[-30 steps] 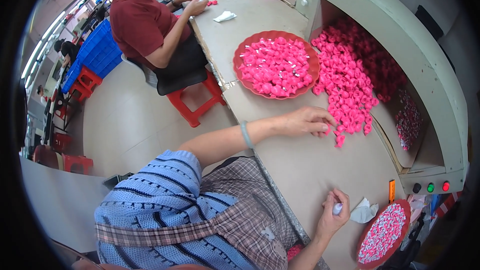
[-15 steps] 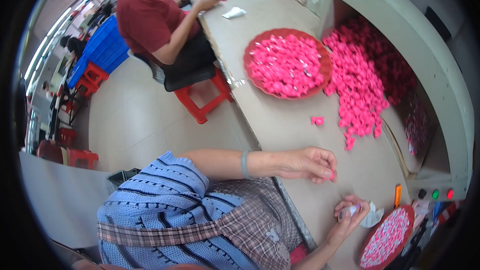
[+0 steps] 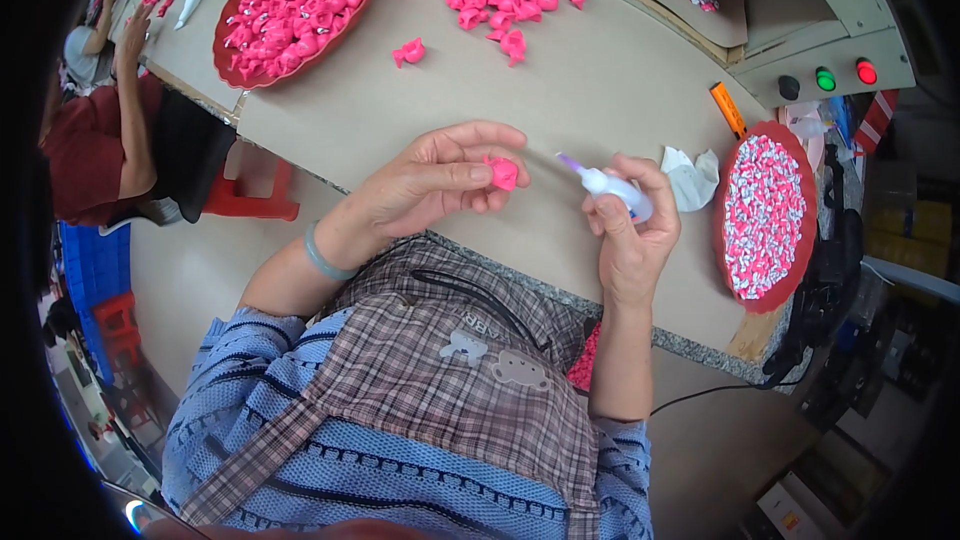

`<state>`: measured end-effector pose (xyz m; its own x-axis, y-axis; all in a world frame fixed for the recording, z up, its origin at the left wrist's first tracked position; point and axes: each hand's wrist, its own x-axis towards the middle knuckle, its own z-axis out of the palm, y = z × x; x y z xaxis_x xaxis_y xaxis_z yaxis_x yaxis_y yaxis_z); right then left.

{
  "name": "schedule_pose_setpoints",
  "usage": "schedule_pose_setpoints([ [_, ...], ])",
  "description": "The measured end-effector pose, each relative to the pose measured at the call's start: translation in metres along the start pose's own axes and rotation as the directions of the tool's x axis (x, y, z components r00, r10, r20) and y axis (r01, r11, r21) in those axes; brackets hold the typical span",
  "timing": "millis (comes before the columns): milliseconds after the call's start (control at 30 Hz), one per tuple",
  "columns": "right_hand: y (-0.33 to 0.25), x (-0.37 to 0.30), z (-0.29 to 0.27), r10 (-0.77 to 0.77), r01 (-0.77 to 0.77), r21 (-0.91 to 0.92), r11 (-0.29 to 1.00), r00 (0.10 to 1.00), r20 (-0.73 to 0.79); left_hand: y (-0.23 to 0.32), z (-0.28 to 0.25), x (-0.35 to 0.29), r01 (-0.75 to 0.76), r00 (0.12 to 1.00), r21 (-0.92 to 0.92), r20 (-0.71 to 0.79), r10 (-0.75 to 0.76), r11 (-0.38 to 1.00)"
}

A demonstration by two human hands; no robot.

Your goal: The person glues small white plastic components onto pink toy parts by hand, using a glue bottle to apply adhesive.

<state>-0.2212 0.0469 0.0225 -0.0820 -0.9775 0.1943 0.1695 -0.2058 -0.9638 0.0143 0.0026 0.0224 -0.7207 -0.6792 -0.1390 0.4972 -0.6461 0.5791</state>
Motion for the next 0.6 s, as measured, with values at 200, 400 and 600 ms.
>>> schedule_pose_setpoints([
  [200, -0.008, 0.005, 0.016, 0.045, -0.019, 0.172, 0.985, 0.988, -0.148, -0.006, -0.006, -0.002, -0.103, 0.994, 0.014, -0.037, 0.103, 0.995],
  [400, -0.002, 0.002, 0.011, 0.067, -0.037, 0.13, 0.991, 0.97, -0.234, 0.018, -0.01, -0.01, -0.271, 0.921, 0.324, -0.187, 0.342, 0.907],
  [600, -0.002, 0.003, 0.014, 0.086, -0.05, 0.16, 0.986, 0.971, -0.225, 0.046, -0.043, 0.005, -0.184, 0.628, 0.859, -0.271, 0.73, 0.478],
])
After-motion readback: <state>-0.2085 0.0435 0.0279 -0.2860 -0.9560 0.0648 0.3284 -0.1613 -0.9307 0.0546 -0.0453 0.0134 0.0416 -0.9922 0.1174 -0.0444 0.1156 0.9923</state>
